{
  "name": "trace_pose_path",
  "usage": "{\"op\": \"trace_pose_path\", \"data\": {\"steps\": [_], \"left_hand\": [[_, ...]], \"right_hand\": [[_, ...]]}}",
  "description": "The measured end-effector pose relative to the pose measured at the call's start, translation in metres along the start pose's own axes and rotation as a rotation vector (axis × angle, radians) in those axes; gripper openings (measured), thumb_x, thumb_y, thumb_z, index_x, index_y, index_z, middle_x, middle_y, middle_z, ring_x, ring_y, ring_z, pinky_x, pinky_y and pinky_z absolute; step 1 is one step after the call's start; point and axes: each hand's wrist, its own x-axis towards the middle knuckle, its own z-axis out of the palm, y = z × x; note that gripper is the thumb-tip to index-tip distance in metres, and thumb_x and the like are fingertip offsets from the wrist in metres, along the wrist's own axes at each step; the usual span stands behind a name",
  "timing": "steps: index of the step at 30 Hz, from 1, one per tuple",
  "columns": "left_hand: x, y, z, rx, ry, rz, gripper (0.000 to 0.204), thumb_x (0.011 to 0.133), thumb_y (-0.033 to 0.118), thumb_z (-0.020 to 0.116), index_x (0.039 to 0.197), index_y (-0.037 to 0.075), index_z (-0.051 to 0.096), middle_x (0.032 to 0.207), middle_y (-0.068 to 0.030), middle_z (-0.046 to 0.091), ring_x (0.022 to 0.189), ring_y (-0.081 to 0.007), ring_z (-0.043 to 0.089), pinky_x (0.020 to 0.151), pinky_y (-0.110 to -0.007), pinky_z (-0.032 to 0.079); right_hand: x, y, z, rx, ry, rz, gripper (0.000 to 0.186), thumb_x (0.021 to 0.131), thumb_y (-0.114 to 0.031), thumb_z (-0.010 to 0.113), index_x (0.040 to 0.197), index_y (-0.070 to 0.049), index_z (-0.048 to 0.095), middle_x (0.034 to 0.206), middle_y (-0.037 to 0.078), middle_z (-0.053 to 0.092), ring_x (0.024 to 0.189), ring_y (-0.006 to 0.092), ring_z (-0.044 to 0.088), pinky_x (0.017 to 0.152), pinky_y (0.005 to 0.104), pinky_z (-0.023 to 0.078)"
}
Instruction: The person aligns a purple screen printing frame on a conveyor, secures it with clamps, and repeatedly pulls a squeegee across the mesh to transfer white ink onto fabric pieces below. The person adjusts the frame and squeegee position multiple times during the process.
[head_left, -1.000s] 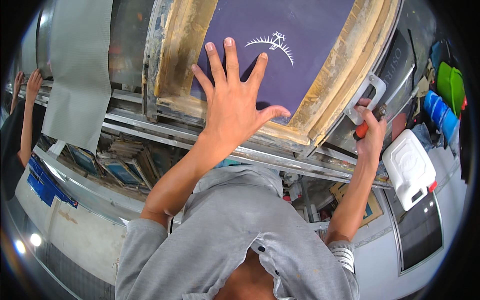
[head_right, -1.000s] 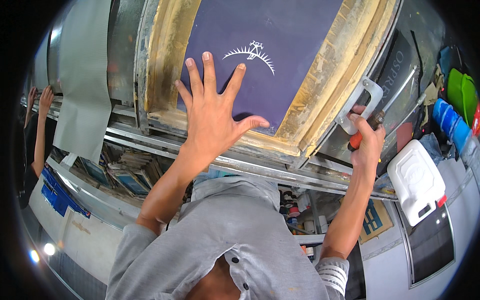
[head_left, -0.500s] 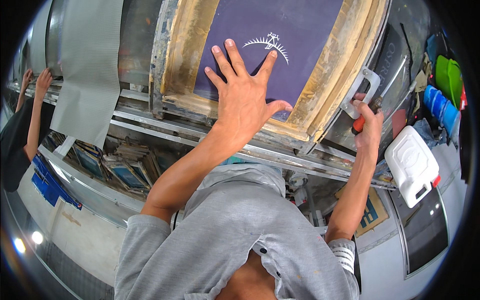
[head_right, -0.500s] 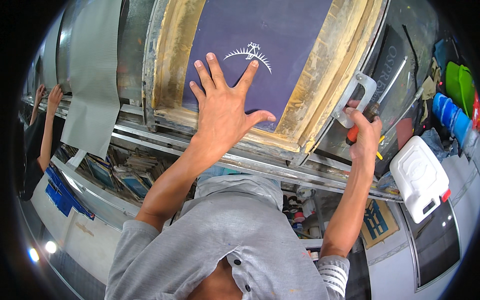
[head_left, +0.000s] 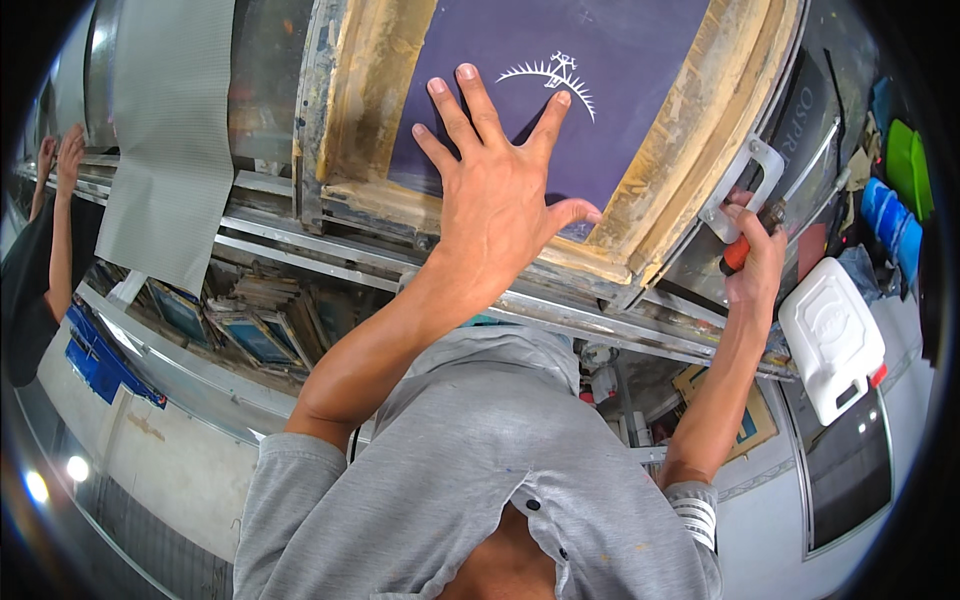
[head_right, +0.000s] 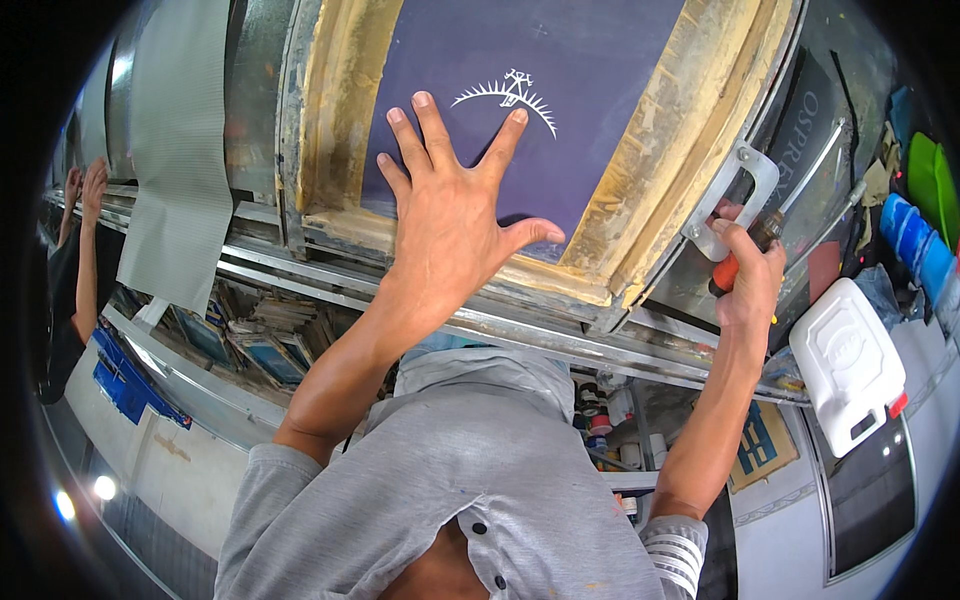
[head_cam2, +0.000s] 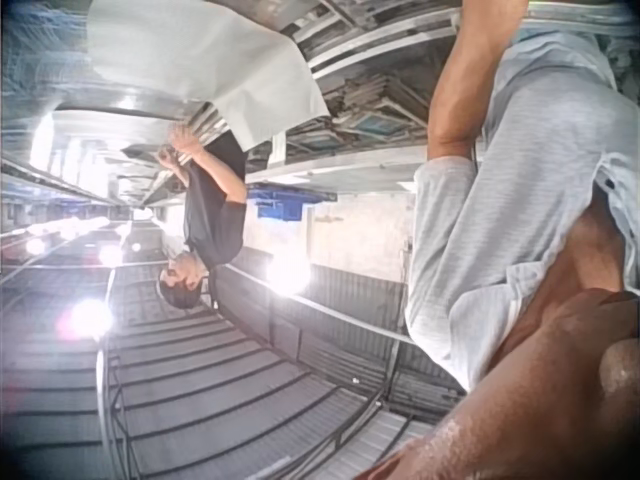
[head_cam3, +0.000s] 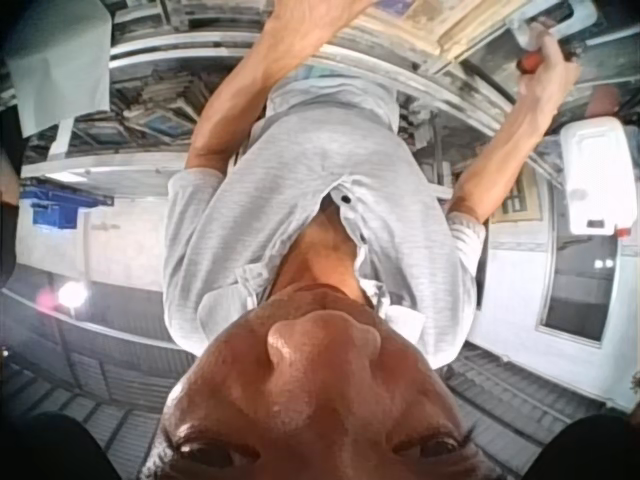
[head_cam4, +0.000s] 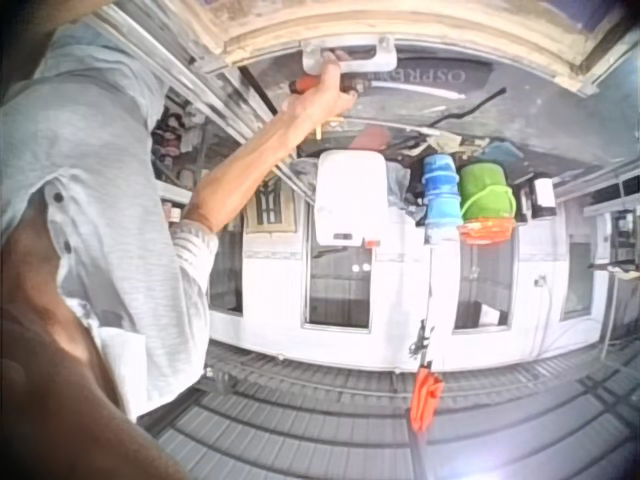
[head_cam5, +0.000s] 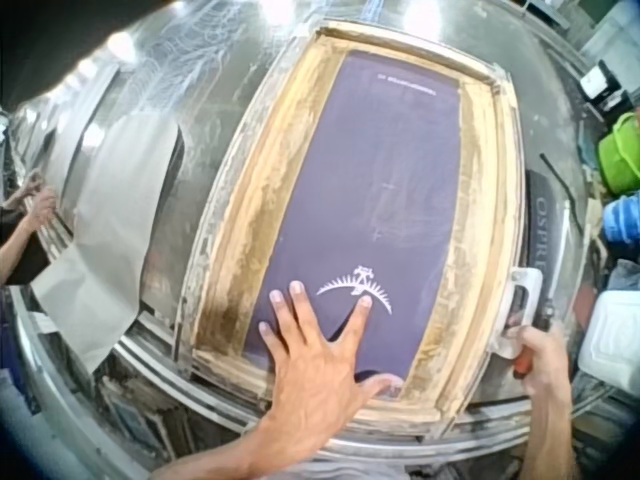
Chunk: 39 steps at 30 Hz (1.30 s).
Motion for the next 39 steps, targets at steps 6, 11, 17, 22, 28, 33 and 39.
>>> {"op": "trace_pose_path", "data": {"steps": [6,11,17,22,28,33,39], "left_hand": [[0.0005,0.0,-0.0009,-0.007,-0.01,-0.005,0.108,0.067,0.082,0.069,0.156,0.026,0.045,0.15,-0.0551,0.014,0.139,-0.0746,0.019,0.097,-0.081,0.037],[0.0012,0.0005,-0.0007,-0.041,-0.017,-0.019,0.108,0.066,0.078,0.074,0.157,0.026,0.045,0.151,-0.0546,0.012,0.139,-0.0747,0.017,0.098,-0.082,0.035],[0.0017,0.0006,-0.0022,-0.055,-0.025,-0.028,0.108,0.064,0.075,0.077,0.156,0.028,0.046,0.151,-0.0545,0.014,0.138,-0.0755,0.018,0.098,-0.081,0.036],[0.0024,-0.0002,-0.0019,-0.054,-0.042,-0.025,0.11,0.063,0.075,0.079,0.156,0.028,0.045,0.15,-0.0553,0.013,0.136,-0.0768,0.019,0.097,-0.081,0.036],[0.003,-0.0002,-0.0017,-0.078,-0.047,-0.02,0.112,0.061,0.075,0.08,0.157,0.028,0.045,0.149,-0.0565,0.012,0.135,-0.0781,0.019,0.096,-0.082,0.036],[0.0031,0.0006,-0.0037,-0.088,-0.059,-0.028,0.112,0.061,0.072,0.082,0.157,0.028,0.044,0.15,-0.0555,0.011,0.136,-0.0772,0.018,0.095,-0.082,0.037],[0.0021,-0.0015,-0.0014,-0.101,-0.051,-0.038,0.11,0.062,0.069,0.083,0.156,0.028,0.044,0.152,-0.0521,0.012,0.137,-0.0748,0.02,0.1,-0.08,0.035]], "right_hand": [[0.0018,0.0025,-0.003,0.013,-0.038,-0.001,0.026,0.081,-0.006,0.068,0.106,0.003,0.068,0.112,0.016,0.07,0.102,0.0273,0.067,0.096,0.041,0.049],[0.0022,0.0037,-0.0042,0.027,-0.04,0.027,0.027,0.083,-0.006,0.067,0.109,0.003,0.066,0.116,0.016,0.069,0.104,0.0254,0.067,0.097,0.0392,0.049],[0.0008,0.005,-0.0057,0.011,-0.007,0.019,0.026,0.082,-0.007,0.07,0.105,0.003,0.065,0.114,0.016,0.07,0.1,0.0228,0.068,0.093,0.036,0.051],[-0.0001,0.0003,-0.0039,-0.006,0.003,0.041,0.026,0.08,-0.006,0.068,0.104,0.004,0.064,0.111,0.015,0.069,0.098,0.0234,0.068,0.093,0.0362,0.052],[0.005,0.0049,-0.0094,0.013,-0.002,0.017,0.033,0.078,-0.006,0.068,0.108,0.008,0.067,0.105,0.017,0.073,0.096,0.0255,0.072,0.088,0.0381,0.056],[0.0019,0.0016,-0.0068,0.027,-0.006,0.043,0.028,0.079,-0.005,0.07,0.106,0.002,0.063,0.109,0.013,0.067,0.098,0.0235,0.066,0.095,0.0358,0.05],[0.003,0.0035,-0.0051,0.026,-0.007,0.036,0.03,0.081,-0.006,0.07,0.109,0.002,0.063,0.108,0.013,0.068,0.099,0.0238,0.066,0.095,0.0363,0.049]]}}
